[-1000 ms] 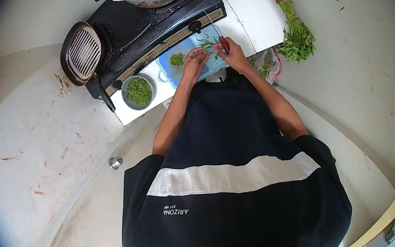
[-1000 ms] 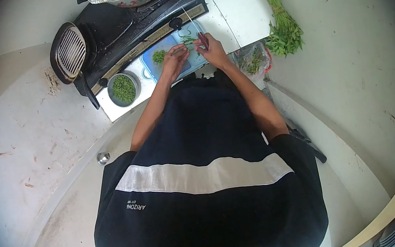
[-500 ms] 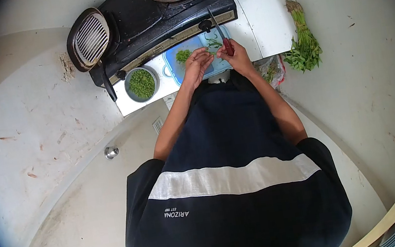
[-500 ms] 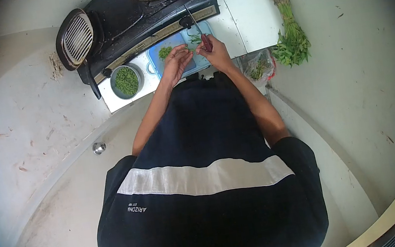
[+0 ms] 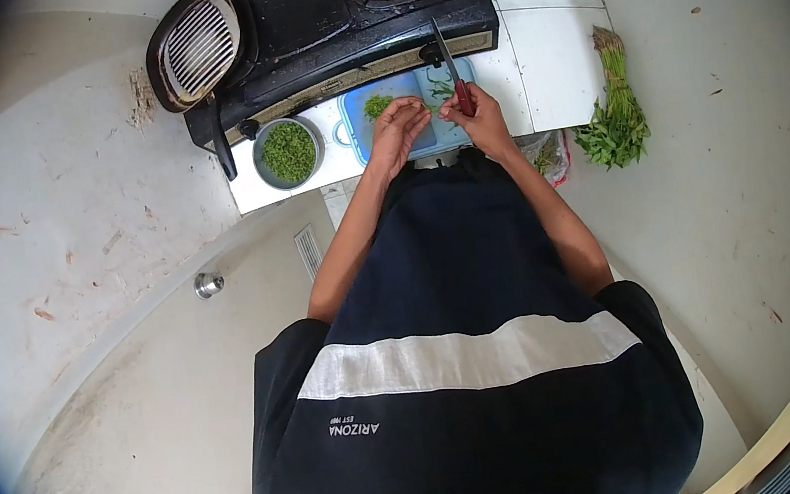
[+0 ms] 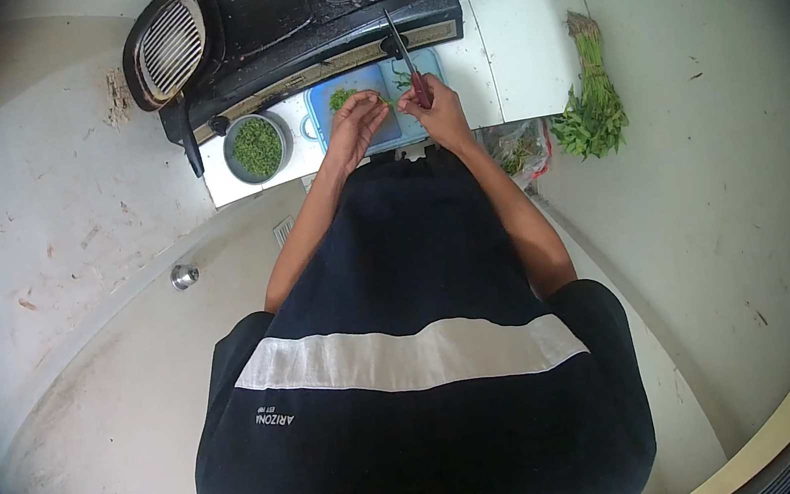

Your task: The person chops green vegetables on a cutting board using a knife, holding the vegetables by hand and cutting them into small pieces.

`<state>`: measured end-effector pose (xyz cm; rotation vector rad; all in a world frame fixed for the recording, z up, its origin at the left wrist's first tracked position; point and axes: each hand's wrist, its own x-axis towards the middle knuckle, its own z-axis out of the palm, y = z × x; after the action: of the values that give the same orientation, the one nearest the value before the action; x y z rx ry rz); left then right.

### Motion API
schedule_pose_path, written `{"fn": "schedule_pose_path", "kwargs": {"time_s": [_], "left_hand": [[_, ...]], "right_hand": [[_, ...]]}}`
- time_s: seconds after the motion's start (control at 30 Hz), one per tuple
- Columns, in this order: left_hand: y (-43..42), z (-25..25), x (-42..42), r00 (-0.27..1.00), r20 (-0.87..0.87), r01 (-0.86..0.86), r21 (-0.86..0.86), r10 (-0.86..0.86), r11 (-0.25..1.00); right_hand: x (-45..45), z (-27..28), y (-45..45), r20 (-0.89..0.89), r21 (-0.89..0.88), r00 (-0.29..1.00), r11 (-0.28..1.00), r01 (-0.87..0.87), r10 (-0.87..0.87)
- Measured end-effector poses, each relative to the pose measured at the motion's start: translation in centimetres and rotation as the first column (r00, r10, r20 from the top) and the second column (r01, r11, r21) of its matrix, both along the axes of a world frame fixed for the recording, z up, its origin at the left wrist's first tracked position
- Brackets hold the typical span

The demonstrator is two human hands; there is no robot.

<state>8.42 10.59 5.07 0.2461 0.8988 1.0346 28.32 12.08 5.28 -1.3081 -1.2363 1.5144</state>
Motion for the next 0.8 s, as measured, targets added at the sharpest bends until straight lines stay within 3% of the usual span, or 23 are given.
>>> {"fn": "schedule_pose_path", "kwargs": {"time_s": [0.37,0.47,0.53,0.77,0.8], "left_hand": [[0.2,0.2,-0.6,0.999,-0.004,-0.049,0.043,0.049,0.998],[0.2,0.3,-0.4,0.996,-0.074,-0.039,0.024,0.04,0.999],[0.1,-0.2,-0.3,0.984,-0.179,-0.005,0.108,0.024,0.994],[0.0,-0.5,-0.3,0.968,-0.242,-0.03,0.13,0.061,0.991],[-0.1,-0.5,-0.4,0.944,-0.326,-0.007,0.157,0.058,0.988]], "right_hand": [[-0.7,0.3,0.8,0.021,0.008,0.999,0.999,-0.044,0.044],[-1.0,0.7,0.8,0.01,-0.017,0.999,0.999,-0.042,0.042],[-1.1,0.7,0.8,0.011,-0.013,0.998,0.998,-0.065,0.065],[-1.3,0.5,0.5,-0.055,-0.061,0.997,0.997,-0.049,0.046],[-1.2,1.0,0.3,-0.022,-0.076,0.999,0.996,-0.05,0.048]]}}
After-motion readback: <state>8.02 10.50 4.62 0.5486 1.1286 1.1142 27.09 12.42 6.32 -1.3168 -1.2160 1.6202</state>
